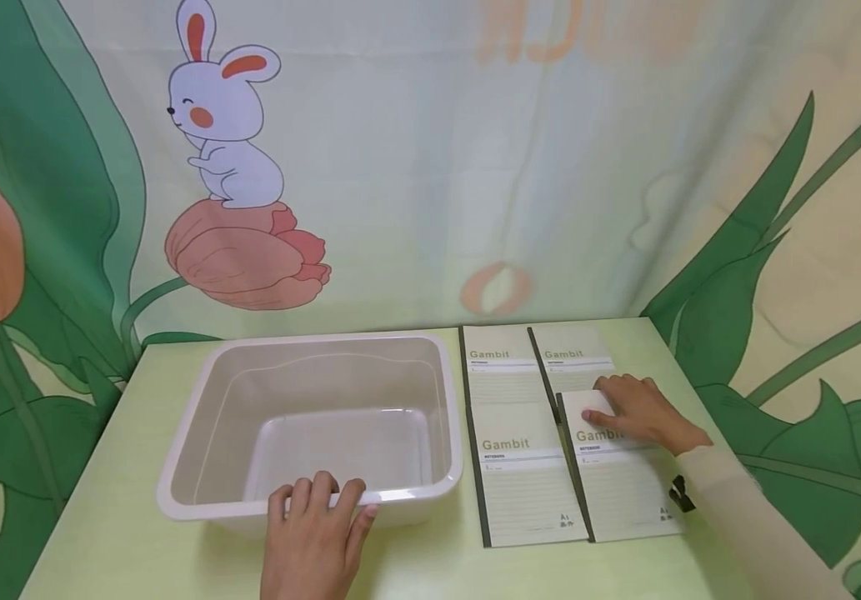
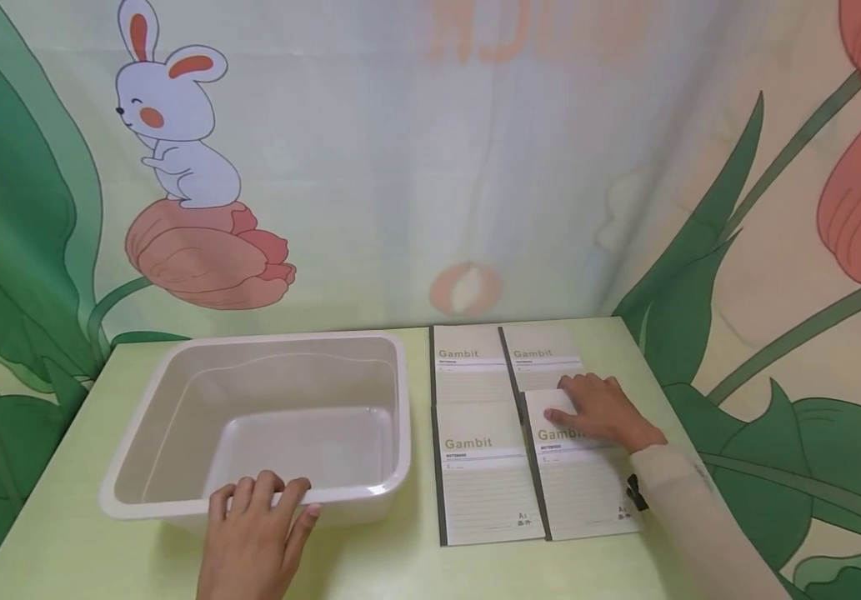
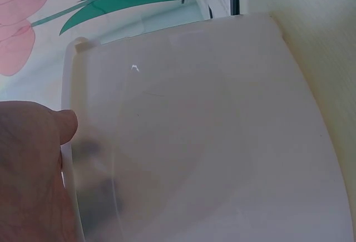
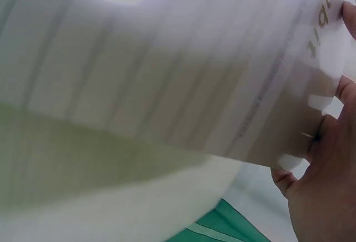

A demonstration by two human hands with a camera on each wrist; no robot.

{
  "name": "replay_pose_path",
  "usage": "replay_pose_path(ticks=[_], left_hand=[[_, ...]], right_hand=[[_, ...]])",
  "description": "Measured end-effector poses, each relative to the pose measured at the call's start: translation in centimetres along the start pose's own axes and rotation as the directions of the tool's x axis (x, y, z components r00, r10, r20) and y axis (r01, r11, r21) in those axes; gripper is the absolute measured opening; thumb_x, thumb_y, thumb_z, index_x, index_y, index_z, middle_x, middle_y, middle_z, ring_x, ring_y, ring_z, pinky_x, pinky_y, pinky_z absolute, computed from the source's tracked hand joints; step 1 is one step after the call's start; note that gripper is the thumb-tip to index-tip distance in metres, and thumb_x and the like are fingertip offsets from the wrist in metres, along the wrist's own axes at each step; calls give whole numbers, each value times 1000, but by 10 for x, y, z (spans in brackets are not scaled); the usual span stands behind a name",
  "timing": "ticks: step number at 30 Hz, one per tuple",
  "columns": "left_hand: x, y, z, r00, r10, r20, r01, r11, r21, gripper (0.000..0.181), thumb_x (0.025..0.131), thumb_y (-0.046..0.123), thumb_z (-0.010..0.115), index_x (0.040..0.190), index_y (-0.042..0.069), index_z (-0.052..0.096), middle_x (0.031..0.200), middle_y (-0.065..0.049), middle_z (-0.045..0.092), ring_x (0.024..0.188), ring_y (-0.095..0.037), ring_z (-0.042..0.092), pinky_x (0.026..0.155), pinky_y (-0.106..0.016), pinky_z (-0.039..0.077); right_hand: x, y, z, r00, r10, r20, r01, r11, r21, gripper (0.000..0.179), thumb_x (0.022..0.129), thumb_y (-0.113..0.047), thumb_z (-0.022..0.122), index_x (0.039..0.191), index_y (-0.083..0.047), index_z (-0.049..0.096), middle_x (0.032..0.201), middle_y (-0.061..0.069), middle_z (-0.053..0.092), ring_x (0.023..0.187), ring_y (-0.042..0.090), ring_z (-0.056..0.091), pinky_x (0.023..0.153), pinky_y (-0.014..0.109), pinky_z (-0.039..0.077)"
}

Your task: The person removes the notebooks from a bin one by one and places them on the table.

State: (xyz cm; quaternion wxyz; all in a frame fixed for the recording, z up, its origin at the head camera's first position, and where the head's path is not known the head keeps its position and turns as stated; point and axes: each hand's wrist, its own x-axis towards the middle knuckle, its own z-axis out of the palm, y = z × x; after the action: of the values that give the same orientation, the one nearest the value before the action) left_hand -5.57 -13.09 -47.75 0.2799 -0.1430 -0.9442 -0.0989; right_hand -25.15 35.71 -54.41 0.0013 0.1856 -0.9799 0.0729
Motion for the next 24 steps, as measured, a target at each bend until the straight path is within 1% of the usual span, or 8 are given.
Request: replay_pose_path(ticks=[3, 5, 10, 15, 17, 21, 24], left_hand=[[0, 1, 0, 1000, 1, -13, -1, 1000, 1, 56, 104, 55, 15, 103, 19, 58, 90, -4, 47, 84, -26, 46, 89, -49, 36], [-1, 1, -1, 1000, 0, -14, 0, 1000, 4, 56, 104, 55, 15, 103, 19, 58, 90, -4, 47, 83, -26, 46, 89, -49, 36], [-2, 1, -3, 1000, -8, -6, 8, 1000, 13, 56, 104, 55, 15, 103, 19, 59, 90, -4, 47, 84, -26, 46, 89, -49, 36], [-3, 2, -5, 1000, -15, 6, 15, 1000, 8, 56, 104, 55, 16, 104, 19, 58, 90, -4, 47, 84, -26, 46, 90, -49, 36], [-2, 1, -6, 1000, -12, 22, 12, 1000, 1, 52, 104, 54, 20, 104, 20, 58, 91, -3, 47, 85, -26, 45, 91, -49, 35], [3, -1, -9, 997, -7, 76, 9, 1000, -17, 38, 102, 50, 37, 109, 20, 60, 96, -2, 52, 89, -25, 47, 93, -48, 34], [6, -1, -11, 993, -19, 114, 22, 999, -31, 37, 99, 48, 46, 117, 19, 60, 110, -5, 57, 103, -27, 51, 98, -49, 32]], right_hand=[[-1, 1, 9, 1000, 14, 7, -14, 1000, -27, 62, 87, -68, 56, 118, -14, 59, 103, 5, 64, 94, 24, 57, 76, 46, 38], [-2, 1, 14, 1000, 23, 11, -23, 999, -26, 65, 87, -69, 55, 121, -13, 59, 109, 9, 62, 99, 28, 57, 80, 51, 39], [-1, 0, 25, 999, 34, 7, -34, 999, -40, 67, 87, -71, 54, 127, -17, 56, 119, 11, 57, 111, 33, 53, 90, 59, 36], [0, -5, 26, 1000, 24, -10, -24, 999, -22, 67, 88, -68, 55, 133, -18, 53, 131, 13, 51, 121, 37, 49, 97, 63, 34], [1, -9, 22, 999, 19, -36, -19, 1000, -11, 64, 90, -64, 55, 134, -18, 52, 133, 13, 49, 123, 37, 48, 98, 64, 33], [6, -23, 2, 992, -11, -122, 11, 1000, -1, 57, 93, -57, 57, 133, -17, 51, 133, 12, 49, 122, 35, 49, 100, 62, 34], [12, -39, -16, 980, -55, -192, 56, 998, -1, 53, 93, -52, 60, 132, -17, 53, 134, 12, 48, 120, 35, 49, 98, 60, 34]])
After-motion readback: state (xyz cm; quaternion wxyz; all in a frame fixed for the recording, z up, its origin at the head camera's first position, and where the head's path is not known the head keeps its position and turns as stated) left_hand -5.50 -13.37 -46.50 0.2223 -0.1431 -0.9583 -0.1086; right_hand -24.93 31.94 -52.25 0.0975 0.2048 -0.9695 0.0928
